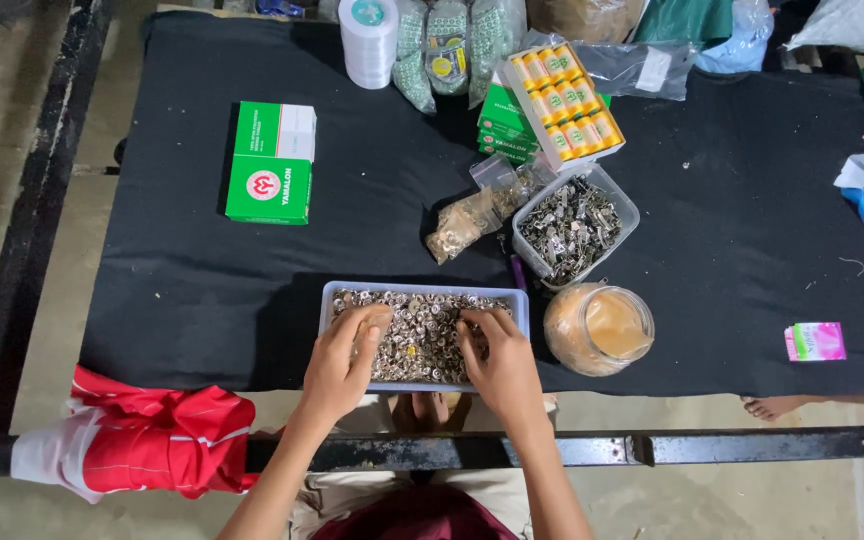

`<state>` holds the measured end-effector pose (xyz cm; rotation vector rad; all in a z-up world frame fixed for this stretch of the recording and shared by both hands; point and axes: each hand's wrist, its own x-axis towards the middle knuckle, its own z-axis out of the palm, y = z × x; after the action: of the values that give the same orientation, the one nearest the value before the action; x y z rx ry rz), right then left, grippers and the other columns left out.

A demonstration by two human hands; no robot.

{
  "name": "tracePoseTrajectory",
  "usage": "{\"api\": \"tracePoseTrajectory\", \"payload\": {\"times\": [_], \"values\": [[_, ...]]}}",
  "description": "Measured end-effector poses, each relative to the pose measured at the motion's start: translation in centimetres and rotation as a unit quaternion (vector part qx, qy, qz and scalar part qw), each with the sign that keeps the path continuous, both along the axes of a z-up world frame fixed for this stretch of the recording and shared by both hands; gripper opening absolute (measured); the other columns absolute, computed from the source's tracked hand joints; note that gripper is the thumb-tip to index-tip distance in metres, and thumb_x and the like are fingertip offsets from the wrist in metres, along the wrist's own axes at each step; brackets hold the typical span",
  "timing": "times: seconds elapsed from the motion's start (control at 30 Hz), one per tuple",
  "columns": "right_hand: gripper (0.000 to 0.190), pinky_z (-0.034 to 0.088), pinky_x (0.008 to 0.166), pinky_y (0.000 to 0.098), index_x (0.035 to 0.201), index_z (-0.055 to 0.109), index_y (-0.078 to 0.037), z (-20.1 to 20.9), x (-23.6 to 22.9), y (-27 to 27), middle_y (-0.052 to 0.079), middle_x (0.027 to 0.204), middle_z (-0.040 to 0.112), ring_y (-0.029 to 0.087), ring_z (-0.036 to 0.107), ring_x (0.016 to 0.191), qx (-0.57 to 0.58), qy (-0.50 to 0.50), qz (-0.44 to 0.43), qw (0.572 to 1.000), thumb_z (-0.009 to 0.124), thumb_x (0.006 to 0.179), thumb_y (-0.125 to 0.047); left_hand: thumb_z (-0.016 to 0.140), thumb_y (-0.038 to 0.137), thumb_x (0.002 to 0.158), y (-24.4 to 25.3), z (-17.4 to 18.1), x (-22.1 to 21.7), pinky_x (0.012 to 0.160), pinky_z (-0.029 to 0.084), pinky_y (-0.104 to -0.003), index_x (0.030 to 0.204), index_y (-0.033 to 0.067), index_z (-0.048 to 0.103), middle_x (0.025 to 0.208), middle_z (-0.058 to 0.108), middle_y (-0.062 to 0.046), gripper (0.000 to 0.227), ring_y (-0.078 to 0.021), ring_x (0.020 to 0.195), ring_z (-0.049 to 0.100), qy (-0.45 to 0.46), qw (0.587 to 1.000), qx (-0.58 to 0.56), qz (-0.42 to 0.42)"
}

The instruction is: Sorting small metal eyelets from a tray into a container or bag.

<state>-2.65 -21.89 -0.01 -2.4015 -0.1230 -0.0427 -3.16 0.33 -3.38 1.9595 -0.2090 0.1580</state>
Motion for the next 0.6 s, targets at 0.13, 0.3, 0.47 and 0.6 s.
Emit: {"api": "tracePoseTrajectory", "payload": {"times": [0.13, 0.3, 0.47, 0.6], "values": [[0.018, 0.066, 0.065, 0.044, 0.112, 0.073, -0.004, -0.5, -0.2, 0.2, 0.013, 0.099, 0.07, 0.034, 0.076, 0.081, -0.03, -0.008, 0.001, 1.0, 0.065, 0.098, -0.012, 0.05, 0.02, 0.103, 0.0, -0.1, 0.0, 0.084, 0.058, -0.052, 0.124, 0.0084, 0.067, 0.106, 0.074, -0.016, 0.028, -0.0397, 0.099, 0.072, -0.003, 0.999, 0.034, -0.007], [0.017, 0.067, 0.066, 0.0447, 0.111, 0.073, -0.005, -0.9, -0.3, 0.2, 0.011, 0.099, 0.069, 0.032, 0.076, 0.082, -0.049, -0.018, -0.007, 0.999, 0.064, 0.098, -0.012, 0.051, 0.02, 0.103, 0.0, -0.5, 0.0, 0.08, 0.06, -0.05, 0.12, 0.0092, 0.068, 0.101, 0.075, -0.015, 0.026, -0.0388, 0.095, 0.073, -0.021, 0.999, 0.024, -0.001], [0.018, 0.066, 0.067, 0.0442, 0.11, 0.075, -0.007, -1.1, -0.3, 0.4, 0.011, 0.1, 0.07, 0.034, 0.076, 0.083, -0.05, -0.008, -0.022, 0.998, 0.066, 0.096, -0.014, 0.049, 0.023, 0.104, 0.1, -0.4, -0.1, 0.078, 0.06, -0.051, 0.119, 0.0111, 0.068, 0.099, 0.075, -0.015, 0.026, -0.0397, 0.092, 0.073, -0.025, 0.999, 0.033, 0.005], [0.018, 0.066, 0.067, 0.0465, 0.109, 0.074, -0.007, -0.8, -0.2, 0.4, 0.011, 0.099, 0.07, 0.035, 0.076, 0.082, -0.057, -0.004, -0.027, 0.998, 0.066, 0.095, -0.013, 0.049, 0.024, 0.104, 0.0, -0.3, 0.0, 0.077, 0.06, -0.048, 0.116, 0.0121, 0.069, 0.096, 0.076, -0.012, 0.026, -0.0371, 0.091, 0.074, -0.037, 0.999, 0.035, 0.015]]}}
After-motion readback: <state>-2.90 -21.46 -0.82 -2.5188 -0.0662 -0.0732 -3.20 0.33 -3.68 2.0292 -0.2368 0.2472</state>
